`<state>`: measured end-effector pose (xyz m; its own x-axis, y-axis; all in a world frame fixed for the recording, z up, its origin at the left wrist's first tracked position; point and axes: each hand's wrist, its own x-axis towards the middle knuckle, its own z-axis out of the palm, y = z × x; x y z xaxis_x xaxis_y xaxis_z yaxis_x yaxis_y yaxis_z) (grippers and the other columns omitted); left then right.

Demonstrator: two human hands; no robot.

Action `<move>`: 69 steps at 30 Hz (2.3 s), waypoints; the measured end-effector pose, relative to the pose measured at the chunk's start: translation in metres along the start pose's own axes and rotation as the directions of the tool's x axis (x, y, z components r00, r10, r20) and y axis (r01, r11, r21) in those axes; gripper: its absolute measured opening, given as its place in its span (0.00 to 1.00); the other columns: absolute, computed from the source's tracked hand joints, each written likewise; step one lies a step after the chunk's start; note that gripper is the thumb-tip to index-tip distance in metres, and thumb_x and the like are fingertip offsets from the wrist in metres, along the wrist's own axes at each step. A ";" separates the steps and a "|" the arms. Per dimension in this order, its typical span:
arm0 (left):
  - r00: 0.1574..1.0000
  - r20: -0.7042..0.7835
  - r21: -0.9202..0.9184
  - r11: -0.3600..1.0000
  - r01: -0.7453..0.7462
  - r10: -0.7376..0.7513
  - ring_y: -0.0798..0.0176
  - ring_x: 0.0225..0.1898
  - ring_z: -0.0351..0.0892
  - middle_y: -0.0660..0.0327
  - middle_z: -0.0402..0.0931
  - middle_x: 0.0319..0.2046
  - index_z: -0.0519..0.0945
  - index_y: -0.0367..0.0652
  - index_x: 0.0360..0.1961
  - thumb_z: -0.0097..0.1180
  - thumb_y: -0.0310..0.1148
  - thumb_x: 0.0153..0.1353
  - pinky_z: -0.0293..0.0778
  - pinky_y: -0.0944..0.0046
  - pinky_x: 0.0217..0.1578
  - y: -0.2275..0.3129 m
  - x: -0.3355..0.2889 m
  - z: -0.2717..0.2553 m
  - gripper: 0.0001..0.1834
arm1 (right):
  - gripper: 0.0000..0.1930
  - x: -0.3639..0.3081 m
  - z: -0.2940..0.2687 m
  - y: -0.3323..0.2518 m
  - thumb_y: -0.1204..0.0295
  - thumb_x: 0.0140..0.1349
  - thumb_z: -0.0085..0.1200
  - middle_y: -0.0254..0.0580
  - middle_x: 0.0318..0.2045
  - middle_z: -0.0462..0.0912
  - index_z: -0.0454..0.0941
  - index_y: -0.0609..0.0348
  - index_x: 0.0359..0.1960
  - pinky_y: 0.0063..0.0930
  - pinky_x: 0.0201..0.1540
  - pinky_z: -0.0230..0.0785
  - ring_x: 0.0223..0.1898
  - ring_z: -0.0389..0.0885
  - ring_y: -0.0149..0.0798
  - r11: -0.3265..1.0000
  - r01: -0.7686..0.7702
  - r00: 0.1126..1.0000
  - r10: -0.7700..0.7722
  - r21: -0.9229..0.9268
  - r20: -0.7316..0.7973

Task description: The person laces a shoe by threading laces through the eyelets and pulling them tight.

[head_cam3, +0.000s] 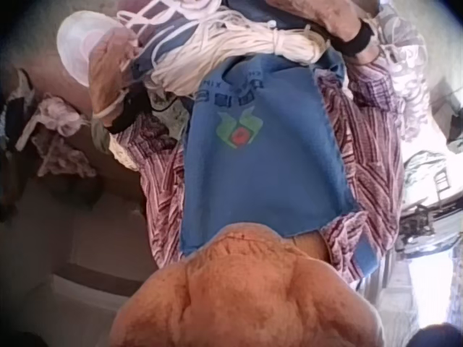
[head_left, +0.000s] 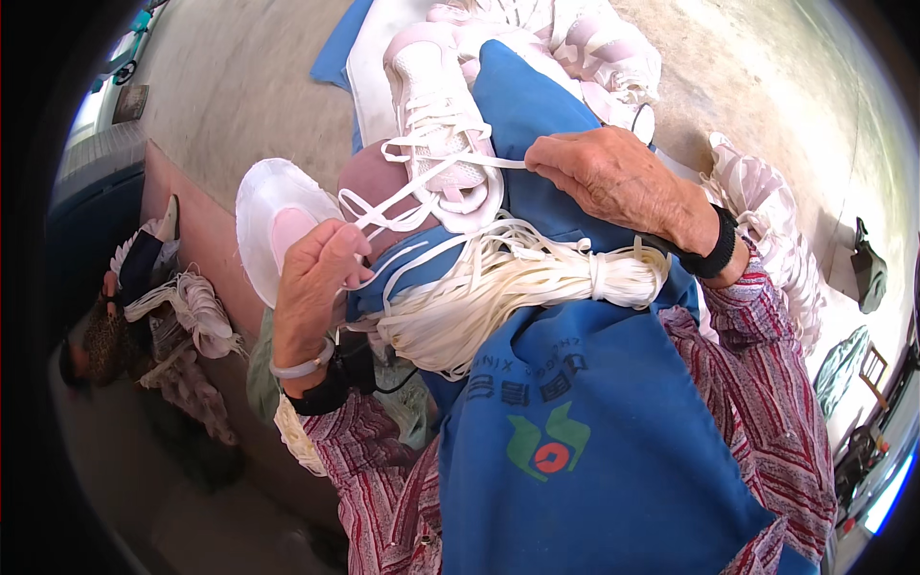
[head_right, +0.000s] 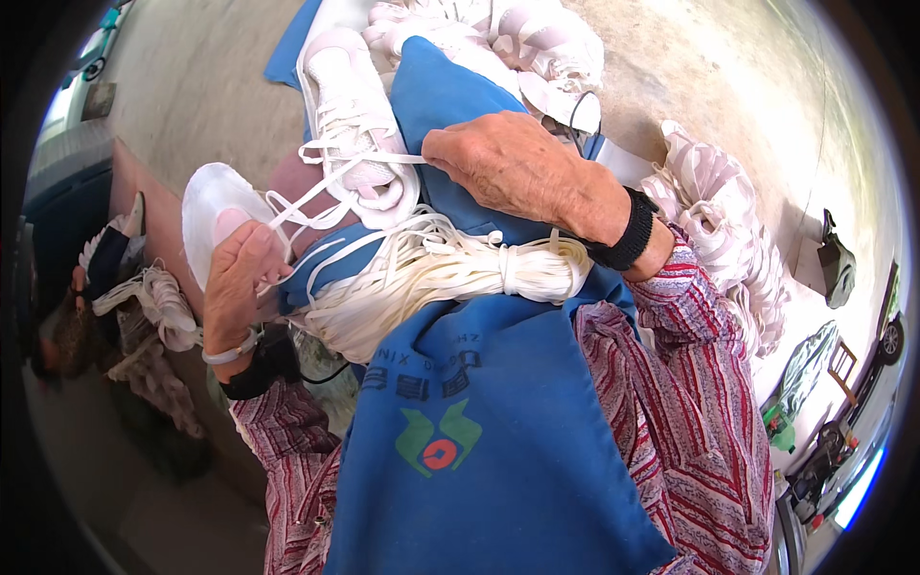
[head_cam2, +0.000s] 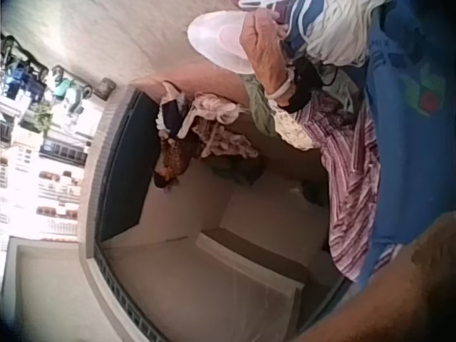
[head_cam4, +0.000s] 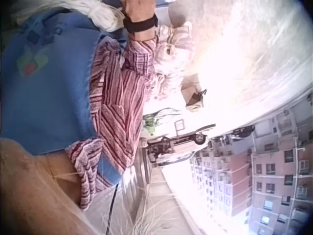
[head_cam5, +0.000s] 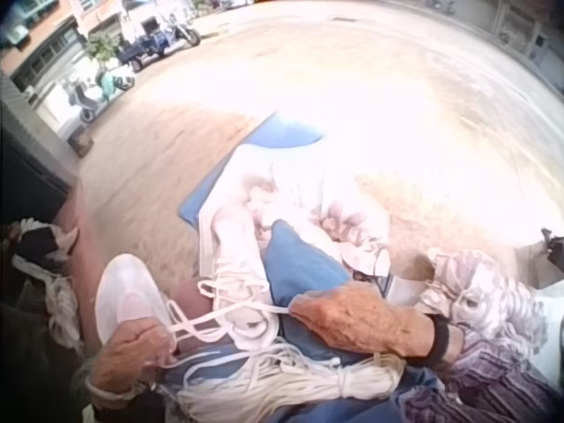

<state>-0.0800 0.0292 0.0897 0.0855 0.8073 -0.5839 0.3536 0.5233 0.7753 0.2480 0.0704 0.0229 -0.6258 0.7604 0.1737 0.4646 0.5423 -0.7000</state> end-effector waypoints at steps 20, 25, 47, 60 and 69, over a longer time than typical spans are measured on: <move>0.734 0.107 -0.749 0.540 -0.384 0.670 0.62 0.31 0.70 0.63 0.65 0.27 0.66 0.44 0.28 0.55 0.40 0.62 0.66 0.49 0.56 -0.038 -0.006 -0.040 0.14 | 0.15 -0.004 -0.115 -0.019 0.72 0.70 0.47 0.29 0.26 0.76 0.76 0.67 0.52 0.07 0.17 0.45 0.16 0.55 0.13 0.847 -0.254 0.899 0.385 0.467 -0.208; 0.836 0.000 -0.618 0.658 -0.431 0.549 0.64 0.31 0.75 0.62 0.73 0.27 0.69 0.41 0.36 0.59 0.35 0.60 0.71 0.55 0.49 -0.033 -0.028 -0.044 0.12 | 0.12 -0.004 -0.098 -0.015 0.71 0.69 0.44 0.36 0.30 0.78 0.76 0.68 0.45 0.11 0.16 0.45 0.15 0.55 0.16 0.722 -0.109 0.943 0.292 0.683 -0.158; 0.859 -0.120 0.626 0.710 -0.323 0.497 0.46 0.30 0.75 0.52 0.75 0.23 0.71 0.41 0.36 0.54 0.25 0.61 0.63 0.47 0.53 -0.012 -0.013 0.023 0.05 | 0.04 0.036 0.014 -0.031 0.77 0.60 0.53 0.50 0.29 0.79 0.72 0.62 0.36 0.41 0.32 0.72 0.31 0.79 0.56 0.971 -0.236 0.955 0.227 0.027 0.191; 0.671 -0.086 0.685 0.533 -0.497 0.736 0.51 0.26 0.77 0.57 0.74 0.19 0.75 0.42 0.34 0.52 0.27 0.62 0.68 0.49 0.46 0.002 -0.013 0.008 0.01 | 0.05 0.041 0.011 -0.027 0.77 0.60 0.54 0.46 0.30 0.79 0.76 0.62 0.37 0.37 0.32 0.72 0.31 0.80 0.51 0.976 -0.134 0.968 0.167 -0.172 0.190; 0.798 0.341 0.587 0.551 -0.593 0.496 0.53 0.27 0.79 0.56 0.77 0.24 0.77 0.41 0.34 0.56 0.31 0.60 0.72 0.57 0.26 -0.010 -0.018 0.018 0.05 | 0.04 0.048 0.014 -0.030 0.78 0.60 0.55 0.47 0.30 0.80 0.78 0.61 0.36 0.35 0.34 0.73 0.31 0.80 0.50 0.968 -0.229 0.965 0.239 -0.099 0.107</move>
<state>-0.0681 0.0046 0.0883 0.5613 0.8113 -0.1634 0.6907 -0.3505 0.6325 0.1956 0.0856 0.0426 -0.5597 0.8255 -0.0735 0.6553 0.3865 -0.6490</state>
